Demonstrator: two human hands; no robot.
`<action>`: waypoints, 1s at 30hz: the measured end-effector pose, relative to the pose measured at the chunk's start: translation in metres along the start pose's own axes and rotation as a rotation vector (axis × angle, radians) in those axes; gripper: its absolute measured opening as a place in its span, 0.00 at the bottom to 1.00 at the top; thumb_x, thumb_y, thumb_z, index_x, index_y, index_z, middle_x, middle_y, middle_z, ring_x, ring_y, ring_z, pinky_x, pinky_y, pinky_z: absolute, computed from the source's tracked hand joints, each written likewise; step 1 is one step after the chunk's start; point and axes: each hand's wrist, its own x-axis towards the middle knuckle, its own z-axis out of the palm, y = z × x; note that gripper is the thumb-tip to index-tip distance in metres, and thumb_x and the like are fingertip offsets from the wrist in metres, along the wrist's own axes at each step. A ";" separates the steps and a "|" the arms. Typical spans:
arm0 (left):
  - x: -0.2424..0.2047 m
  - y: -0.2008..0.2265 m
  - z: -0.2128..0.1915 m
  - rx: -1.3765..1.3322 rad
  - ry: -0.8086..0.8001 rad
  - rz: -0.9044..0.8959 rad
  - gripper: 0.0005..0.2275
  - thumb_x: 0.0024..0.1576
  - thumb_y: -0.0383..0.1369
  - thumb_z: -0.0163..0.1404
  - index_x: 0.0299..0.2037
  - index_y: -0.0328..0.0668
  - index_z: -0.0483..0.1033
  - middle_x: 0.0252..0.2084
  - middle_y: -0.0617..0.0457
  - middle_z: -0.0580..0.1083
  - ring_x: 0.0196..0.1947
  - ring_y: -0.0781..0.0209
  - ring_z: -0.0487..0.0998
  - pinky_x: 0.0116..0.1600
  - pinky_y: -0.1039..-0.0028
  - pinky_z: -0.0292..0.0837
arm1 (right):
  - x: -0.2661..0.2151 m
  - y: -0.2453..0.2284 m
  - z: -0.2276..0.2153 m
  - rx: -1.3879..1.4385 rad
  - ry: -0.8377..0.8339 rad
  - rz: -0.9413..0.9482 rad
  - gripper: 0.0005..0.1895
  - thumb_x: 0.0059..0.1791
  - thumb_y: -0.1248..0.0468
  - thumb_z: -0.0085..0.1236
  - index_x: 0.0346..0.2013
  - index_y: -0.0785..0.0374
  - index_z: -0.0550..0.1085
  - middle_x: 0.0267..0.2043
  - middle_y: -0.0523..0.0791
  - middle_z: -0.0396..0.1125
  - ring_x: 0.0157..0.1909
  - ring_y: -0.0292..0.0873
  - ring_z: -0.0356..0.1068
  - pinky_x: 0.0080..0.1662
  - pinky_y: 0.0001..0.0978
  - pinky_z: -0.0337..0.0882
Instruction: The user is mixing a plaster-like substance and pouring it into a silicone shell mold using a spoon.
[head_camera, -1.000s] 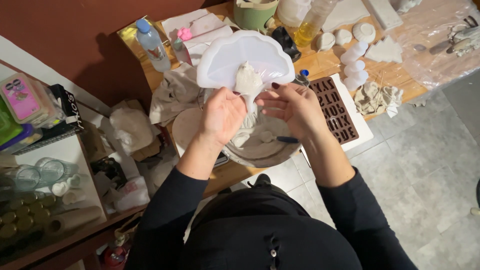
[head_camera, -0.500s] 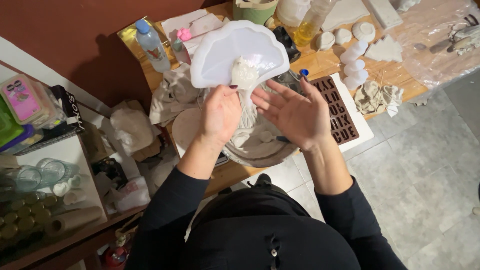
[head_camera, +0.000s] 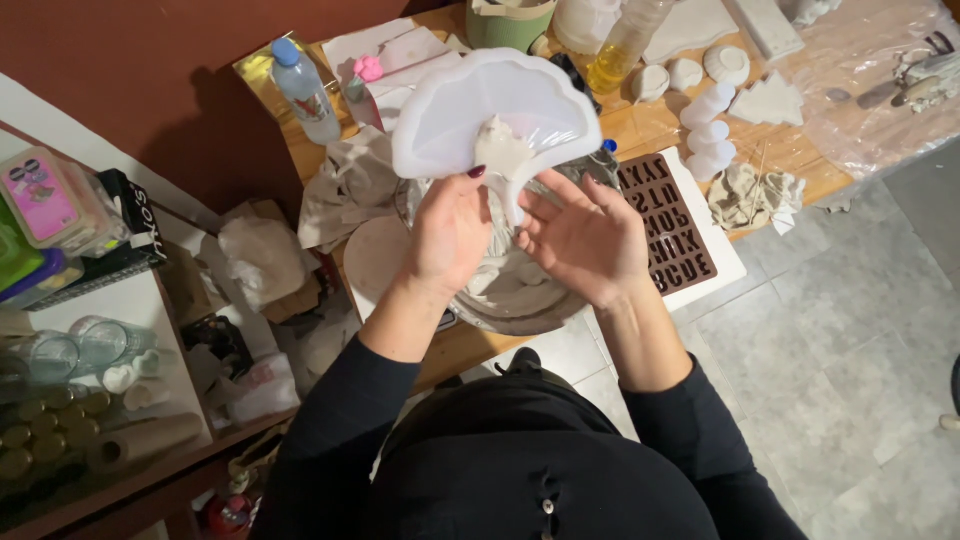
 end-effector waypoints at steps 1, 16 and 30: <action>-0.002 -0.004 -0.003 -0.001 0.002 0.000 0.15 0.63 0.29 0.43 0.58 0.29 0.69 0.57 0.46 0.73 0.58 0.55 0.71 0.63 0.64 0.66 | 0.000 0.000 0.003 0.000 0.002 0.002 0.27 0.57 0.49 0.52 0.62 0.65 0.70 0.61 0.53 0.68 0.61 0.51 0.65 0.64 0.41 0.62; -0.025 -0.002 0.034 -0.103 0.089 -0.224 0.26 0.66 0.51 0.42 0.60 0.33 0.69 0.50 0.46 0.76 0.45 0.54 0.77 0.41 0.67 0.71 | -0.036 0.007 -0.004 -0.291 0.085 -0.079 0.20 0.50 0.61 0.58 0.52 0.69 0.74 0.52 0.48 0.72 0.60 0.51 0.69 0.64 0.47 0.66; -0.033 -0.011 0.036 0.006 0.027 -0.166 0.35 0.50 0.13 0.41 0.72 0.31 0.51 0.62 0.45 0.67 0.60 0.54 0.71 0.65 0.64 0.65 | -0.058 0.005 0.034 -2.197 0.125 -0.853 0.24 0.45 0.61 0.50 0.54 0.47 0.81 0.70 0.54 0.59 0.75 0.60 0.49 0.74 0.58 0.37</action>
